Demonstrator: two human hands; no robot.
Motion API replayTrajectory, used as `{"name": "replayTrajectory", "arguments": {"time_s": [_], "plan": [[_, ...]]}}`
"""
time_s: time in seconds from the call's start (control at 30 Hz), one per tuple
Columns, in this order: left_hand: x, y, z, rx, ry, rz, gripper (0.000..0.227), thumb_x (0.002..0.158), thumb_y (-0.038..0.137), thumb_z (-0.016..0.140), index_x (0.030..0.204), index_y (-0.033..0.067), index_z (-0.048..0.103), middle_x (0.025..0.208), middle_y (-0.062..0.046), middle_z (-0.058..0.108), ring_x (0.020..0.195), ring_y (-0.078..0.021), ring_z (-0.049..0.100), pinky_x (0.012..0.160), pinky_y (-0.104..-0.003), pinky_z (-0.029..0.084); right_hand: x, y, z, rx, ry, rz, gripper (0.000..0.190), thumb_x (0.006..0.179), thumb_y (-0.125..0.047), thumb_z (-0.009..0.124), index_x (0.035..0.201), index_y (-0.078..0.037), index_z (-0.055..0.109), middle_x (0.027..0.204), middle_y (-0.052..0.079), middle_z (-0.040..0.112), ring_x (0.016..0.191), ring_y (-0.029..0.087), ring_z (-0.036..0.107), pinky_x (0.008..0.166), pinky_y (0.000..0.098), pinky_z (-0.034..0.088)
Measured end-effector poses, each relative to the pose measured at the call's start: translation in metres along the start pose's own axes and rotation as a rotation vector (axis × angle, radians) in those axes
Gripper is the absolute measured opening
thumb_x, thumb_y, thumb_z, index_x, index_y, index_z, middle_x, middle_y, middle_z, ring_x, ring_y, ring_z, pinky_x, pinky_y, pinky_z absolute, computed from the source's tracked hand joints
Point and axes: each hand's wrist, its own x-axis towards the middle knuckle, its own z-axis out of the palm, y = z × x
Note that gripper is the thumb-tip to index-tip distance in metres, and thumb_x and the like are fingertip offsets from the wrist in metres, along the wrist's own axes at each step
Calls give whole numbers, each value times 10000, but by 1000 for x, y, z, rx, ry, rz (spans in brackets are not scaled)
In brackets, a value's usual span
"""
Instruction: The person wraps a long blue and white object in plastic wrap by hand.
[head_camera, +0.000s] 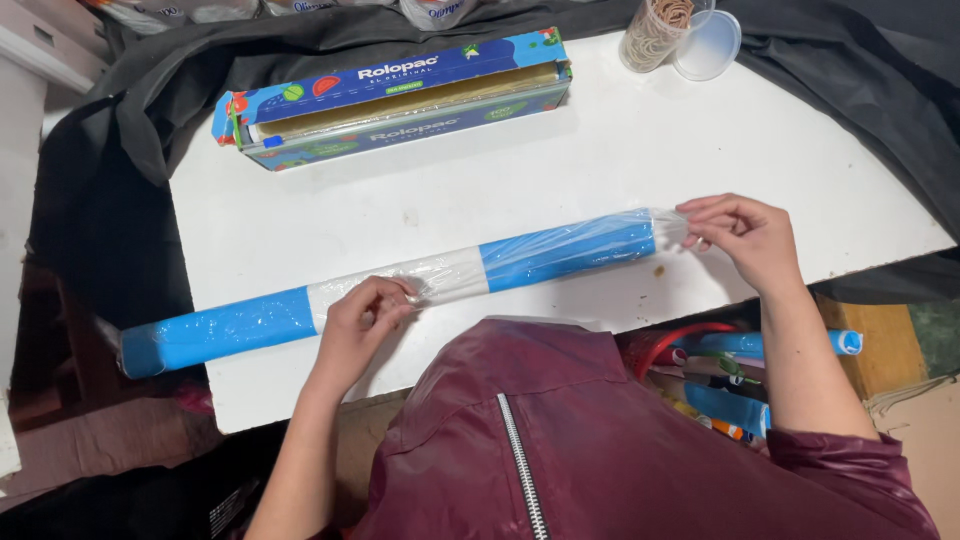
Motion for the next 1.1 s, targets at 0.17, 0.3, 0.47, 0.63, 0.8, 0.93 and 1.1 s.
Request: {"name": "replayTrajectory", "arguments": {"time_s": [0.17,0.3,0.47,0.63,0.8,0.93,1.1], "plan": [[-23,-3,21,-114,20,-74,64,980,129,739,937,117,694,1080,-23,809,1031,-137,744,840,-257,522,-27,18,10,28,-80,79,106,930,64,738,1026,17,738,1107,194,784,1106,260,769,1018,330,635],[-29,-27,30,-42,99,-29,94,944,141,805,922,124,715,1013,-6,815,857,-89,674,765,-231,505,-38,34,17,17,-114,127,77,954,39,718,1018,2,739,1141,161,773,1118,233,745,1106,326,587],[-26,-22,31,26,117,40,98,926,99,811,894,125,723,996,-17,791,1007,-157,741,871,-279,575,-46,56,21,-60,-120,109,57,953,12,742,988,-33,749,1134,126,772,1145,219,728,1100,334,550],[-30,-44,35,149,95,48,101,938,111,795,926,152,703,1031,12,788,1060,-174,713,928,-321,546,-52,48,30,-195,-121,70,42,965,-17,759,988,-47,778,1121,111,776,1150,218,723,1146,358,541],[-29,-62,45,563,134,471,354,1070,13,602,1421,62,583,1096,-88,660,1041,-311,574,928,-418,518,-59,39,43,-414,-41,132,382,889,-121,863,1220,-85,675,1211,48,750,1215,183,681,1117,337,479],[-18,-73,54,737,230,553,304,1053,-14,636,1355,21,613,1013,-107,616,897,-304,532,790,-419,473,-51,64,53,-499,28,114,342,947,-75,754,1277,-129,680,1118,21,734,1206,186,674,1105,366,456],[-1,-66,43,823,252,658,184,1036,-29,657,1219,-11,652,910,-114,576,846,-306,520,762,-426,452,-40,77,53,-722,-18,-63,353,997,-125,732,1349,-159,747,1019,-16,640,1152,225,585,993,398,493]]}}
